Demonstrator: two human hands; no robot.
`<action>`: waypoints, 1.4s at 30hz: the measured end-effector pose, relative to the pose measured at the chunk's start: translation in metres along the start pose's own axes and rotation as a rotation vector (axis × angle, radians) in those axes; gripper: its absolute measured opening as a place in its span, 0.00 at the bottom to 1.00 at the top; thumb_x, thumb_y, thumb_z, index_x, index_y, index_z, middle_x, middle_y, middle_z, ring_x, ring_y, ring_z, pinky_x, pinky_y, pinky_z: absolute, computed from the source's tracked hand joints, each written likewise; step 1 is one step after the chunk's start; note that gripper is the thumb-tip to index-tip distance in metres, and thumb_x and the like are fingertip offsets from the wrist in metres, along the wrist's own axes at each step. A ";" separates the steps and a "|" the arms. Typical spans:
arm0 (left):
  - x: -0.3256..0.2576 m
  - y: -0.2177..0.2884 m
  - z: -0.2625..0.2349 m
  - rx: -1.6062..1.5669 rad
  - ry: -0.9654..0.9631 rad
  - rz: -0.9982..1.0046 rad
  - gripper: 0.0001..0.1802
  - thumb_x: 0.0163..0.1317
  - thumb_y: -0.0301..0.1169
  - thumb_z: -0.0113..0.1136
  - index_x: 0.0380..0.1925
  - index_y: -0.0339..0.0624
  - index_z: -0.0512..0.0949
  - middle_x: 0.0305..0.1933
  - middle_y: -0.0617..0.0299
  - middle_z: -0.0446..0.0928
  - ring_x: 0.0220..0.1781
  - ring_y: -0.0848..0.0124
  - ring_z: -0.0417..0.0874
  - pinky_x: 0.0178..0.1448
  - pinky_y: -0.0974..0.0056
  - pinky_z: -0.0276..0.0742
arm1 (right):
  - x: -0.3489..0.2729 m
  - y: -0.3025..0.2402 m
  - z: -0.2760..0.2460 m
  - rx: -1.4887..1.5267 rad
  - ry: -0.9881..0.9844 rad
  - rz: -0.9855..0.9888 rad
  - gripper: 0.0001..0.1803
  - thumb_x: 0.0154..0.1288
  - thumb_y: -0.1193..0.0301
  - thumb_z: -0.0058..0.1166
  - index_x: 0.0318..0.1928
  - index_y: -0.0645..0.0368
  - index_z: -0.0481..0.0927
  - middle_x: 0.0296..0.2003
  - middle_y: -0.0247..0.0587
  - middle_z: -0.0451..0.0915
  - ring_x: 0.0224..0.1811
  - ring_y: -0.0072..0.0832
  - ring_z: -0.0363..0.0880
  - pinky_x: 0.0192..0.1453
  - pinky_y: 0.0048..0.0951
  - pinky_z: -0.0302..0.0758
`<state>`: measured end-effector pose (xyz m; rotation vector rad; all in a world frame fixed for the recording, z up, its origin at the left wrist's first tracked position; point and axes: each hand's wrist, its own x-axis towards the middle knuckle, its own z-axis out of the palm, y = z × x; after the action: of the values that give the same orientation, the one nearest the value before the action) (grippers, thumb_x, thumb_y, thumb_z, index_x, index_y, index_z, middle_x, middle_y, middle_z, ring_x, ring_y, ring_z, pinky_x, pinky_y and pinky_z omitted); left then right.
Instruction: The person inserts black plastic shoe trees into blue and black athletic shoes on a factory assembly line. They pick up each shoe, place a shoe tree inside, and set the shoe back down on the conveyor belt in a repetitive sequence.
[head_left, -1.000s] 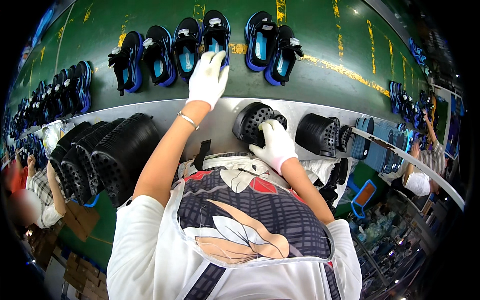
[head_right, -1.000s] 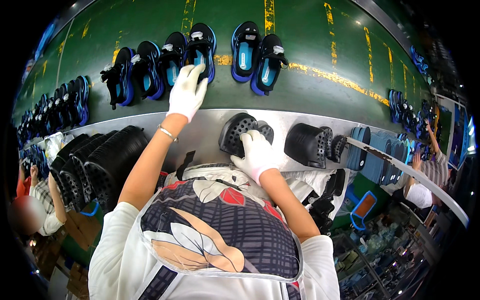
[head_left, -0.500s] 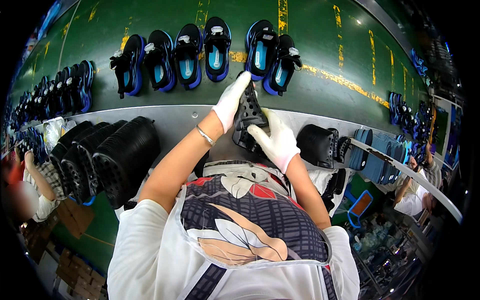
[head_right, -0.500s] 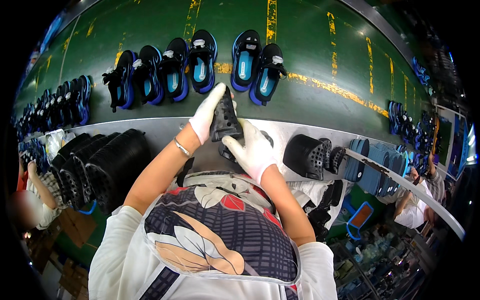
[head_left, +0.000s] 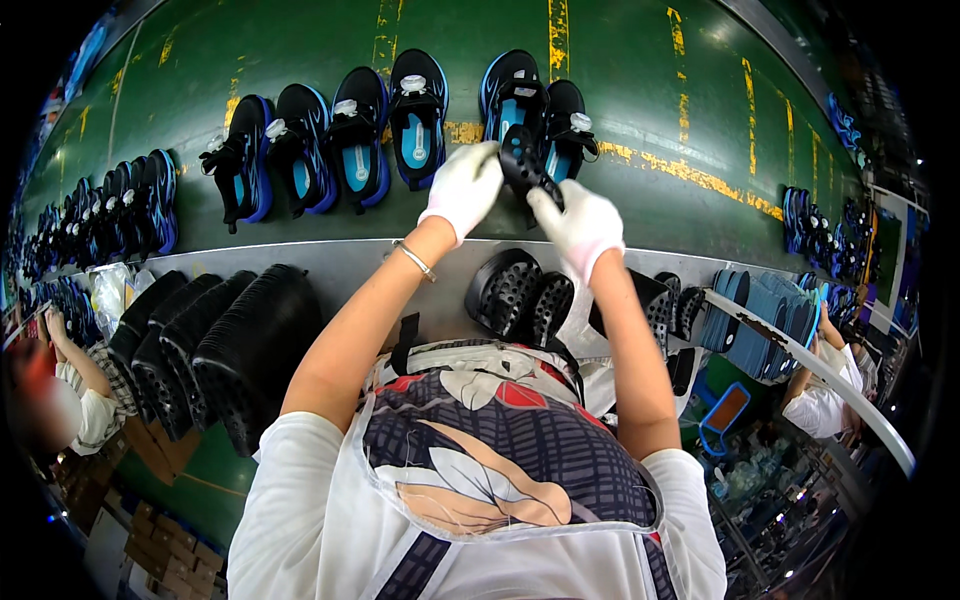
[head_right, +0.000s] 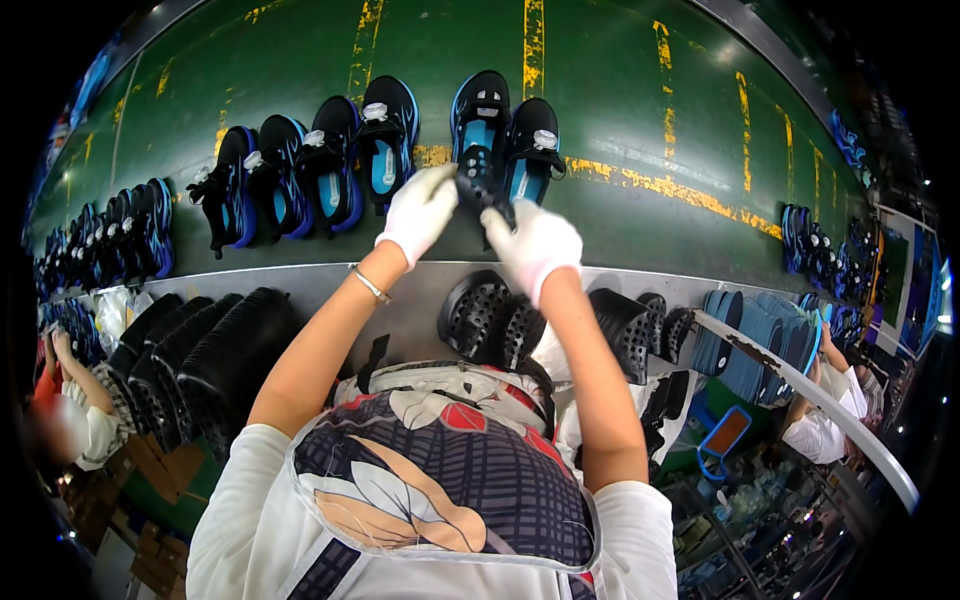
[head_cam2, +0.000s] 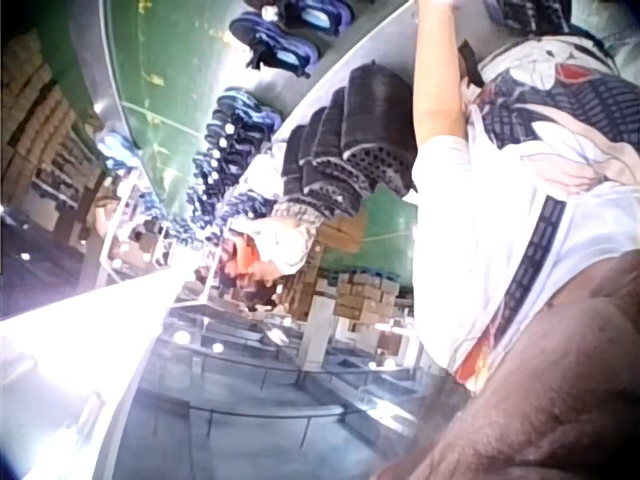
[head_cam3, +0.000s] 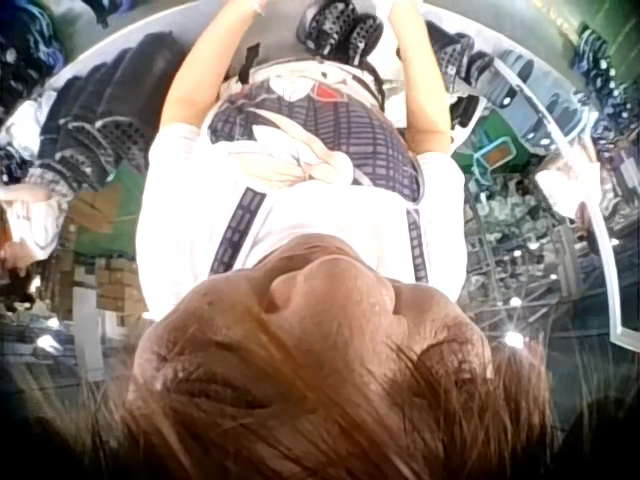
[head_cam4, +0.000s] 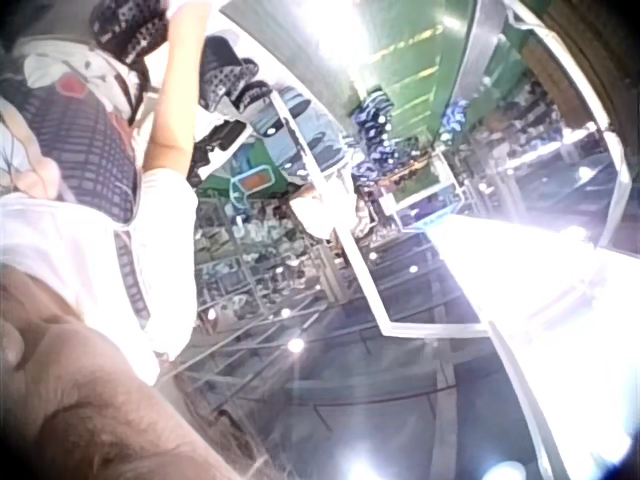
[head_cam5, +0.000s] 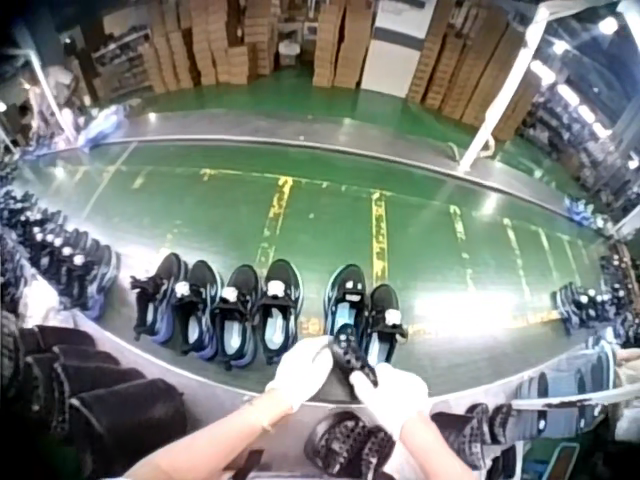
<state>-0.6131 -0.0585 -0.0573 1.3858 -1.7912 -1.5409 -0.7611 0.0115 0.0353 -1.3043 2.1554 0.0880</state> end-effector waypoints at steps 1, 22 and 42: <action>0.002 -0.008 0.004 0.000 -0.004 -0.004 0.21 0.63 0.42 0.51 0.50 0.40 0.77 0.51 0.44 0.75 0.56 0.48 0.74 0.57 0.56 0.71 | 0.011 0.003 -0.006 0.002 -0.016 -0.005 0.29 0.62 0.44 0.47 0.36 0.61 0.81 0.33 0.58 0.82 0.40 0.52 0.81 0.48 0.44 0.76; 0.043 -0.001 0.014 0.433 -0.341 -0.158 0.15 0.62 0.36 0.52 0.45 0.41 0.77 0.47 0.43 0.79 0.50 0.47 0.79 0.53 0.50 0.76 | 0.136 -0.061 0.034 -0.162 0.009 0.172 0.15 0.63 0.74 0.51 0.49 0.66 0.78 0.46 0.53 0.83 0.48 0.41 0.84 0.47 0.39 0.81; 0.044 0.004 0.023 0.726 -0.395 -0.141 0.14 0.59 0.25 0.52 0.45 0.40 0.79 0.51 0.47 0.78 0.53 0.52 0.80 0.55 0.54 0.78 | 0.135 -0.039 0.027 -0.415 0.065 -0.283 0.14 0.70 0.60 0.44 0.42 0.52 0.82 0.42 0.45 0.83 0.46 0.41 0.82 0.47 0.39 0.78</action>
<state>-0.6518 -0.0851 -0.0737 1.6101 -2.7348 -1.3486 -0.7606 -0.1049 -0.0485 -1.8571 2.0484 0.3991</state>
